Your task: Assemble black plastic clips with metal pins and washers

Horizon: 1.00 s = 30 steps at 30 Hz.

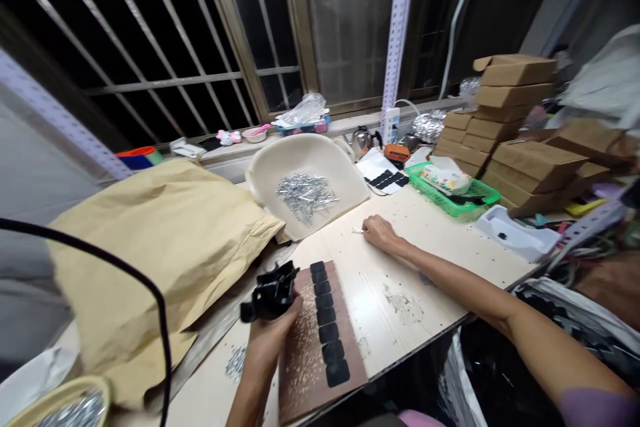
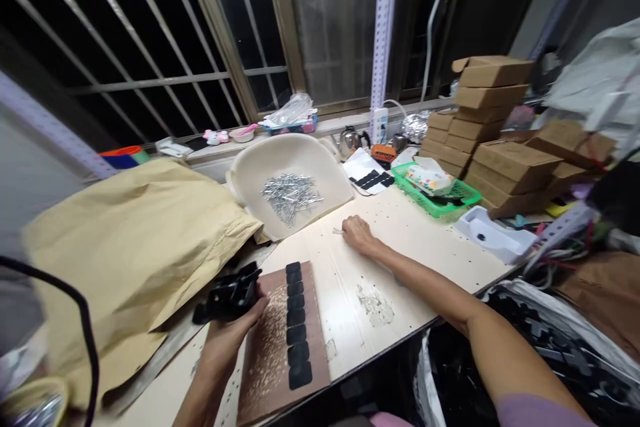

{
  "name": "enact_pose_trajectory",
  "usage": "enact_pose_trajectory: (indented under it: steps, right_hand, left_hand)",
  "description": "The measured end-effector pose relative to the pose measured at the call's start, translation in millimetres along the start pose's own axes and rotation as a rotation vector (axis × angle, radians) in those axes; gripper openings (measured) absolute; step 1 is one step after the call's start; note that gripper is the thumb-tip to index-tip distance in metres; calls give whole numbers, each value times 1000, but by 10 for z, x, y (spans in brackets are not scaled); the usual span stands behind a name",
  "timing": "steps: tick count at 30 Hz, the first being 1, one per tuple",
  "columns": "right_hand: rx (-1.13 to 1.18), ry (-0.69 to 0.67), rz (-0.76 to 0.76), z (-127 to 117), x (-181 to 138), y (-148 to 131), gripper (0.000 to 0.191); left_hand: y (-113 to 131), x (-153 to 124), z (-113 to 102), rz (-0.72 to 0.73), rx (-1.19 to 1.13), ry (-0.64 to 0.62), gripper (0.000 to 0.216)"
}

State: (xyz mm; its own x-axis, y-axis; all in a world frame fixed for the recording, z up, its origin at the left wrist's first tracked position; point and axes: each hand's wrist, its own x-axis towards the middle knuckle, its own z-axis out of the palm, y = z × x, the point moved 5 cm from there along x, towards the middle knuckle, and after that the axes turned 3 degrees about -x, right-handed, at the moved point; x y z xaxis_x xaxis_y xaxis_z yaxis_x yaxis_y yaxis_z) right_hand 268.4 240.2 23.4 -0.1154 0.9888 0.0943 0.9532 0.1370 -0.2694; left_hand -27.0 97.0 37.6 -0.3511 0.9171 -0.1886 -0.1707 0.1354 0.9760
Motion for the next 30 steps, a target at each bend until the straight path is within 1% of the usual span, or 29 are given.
enact_pose_trajectory:
  steps: [1,3,4,6,8,10,12,14,17,19,21,22,23,24,25,26,27,28,29,30]
  right_hand:
    - [22,23,-20,-67,-13,-76,23]
    - [138,82,-91,-235,-57,-304,34]
    - [253,104,-153,-331,-95,-458,42]
    - [656,135,-325,-547,-214,-811,55]
    - [984,130,-458,-732,-355,-1144,56]
    - [1137,155,-512,-853,-469,-1393,48]
    - [1164,212,-524,-905,-540,-1544,38]
    - [1124,255,-536,-898,-581,-1631,31]
    - [1040,282,-574,-843,-625,-1705,26]
    - [980,279,-624,-818,-643,-1736,22]
    - [889,245,-710,-808,-623,-1732,19]
    - [828,228,-732,-800,-581,-1690,19]
    - [751,217,-712,-783,-508,-1606,20]
    - [647,210,-633,-749,-405,-1475,22]
    - [501,191,-500,-689,-285,-1299,25]
    - [347,170,-334,-614,-168,-1086,27]
    - [151,119,-157,-513,-74,-857,29]
    - [-65,30,-14,-389,-13,-644,29]
    - [-135,-12,57,-283,16,-479,25]
    - [-167,-31,83,-179,26,-360,22]
  left_hand:
    - [-31,-7,42,-39,34,-46,40]
    - [-78,13,53,-37,92,-62,39]
    - [-106,31,46,-35,133,-65,38]
    - [-144,59,42,-8,178,-96,37]
    - [-145,64,70,39,179,-157,37]
    - [-110,50,111,100,179,-217,36]
    - [-56,36,145,163,210,-249,34]
    - [1,34,165,228,246,-258,31]
    - [55,53,190,306,281,-257,28]
    - [61,69,209,322,294,-268,26]
    - [59,78,210,308,293,-268,24]
    - [61,78,197,294,288,-256,22]
    - [65,75,171,275,281,-233,21]
    - [70,72,135,250,274,-199,21]
    - [74,68,94,217,271,-163,21]
    - [76,63,52,182,265,-124,23]
    - [78,60,14,148,248,-85,25]
    - [81,59,-15,122,213,-50,28]
    - [85,61,-32,103,159,-20,30]
    - [91,68,-41,94,87,7,32]
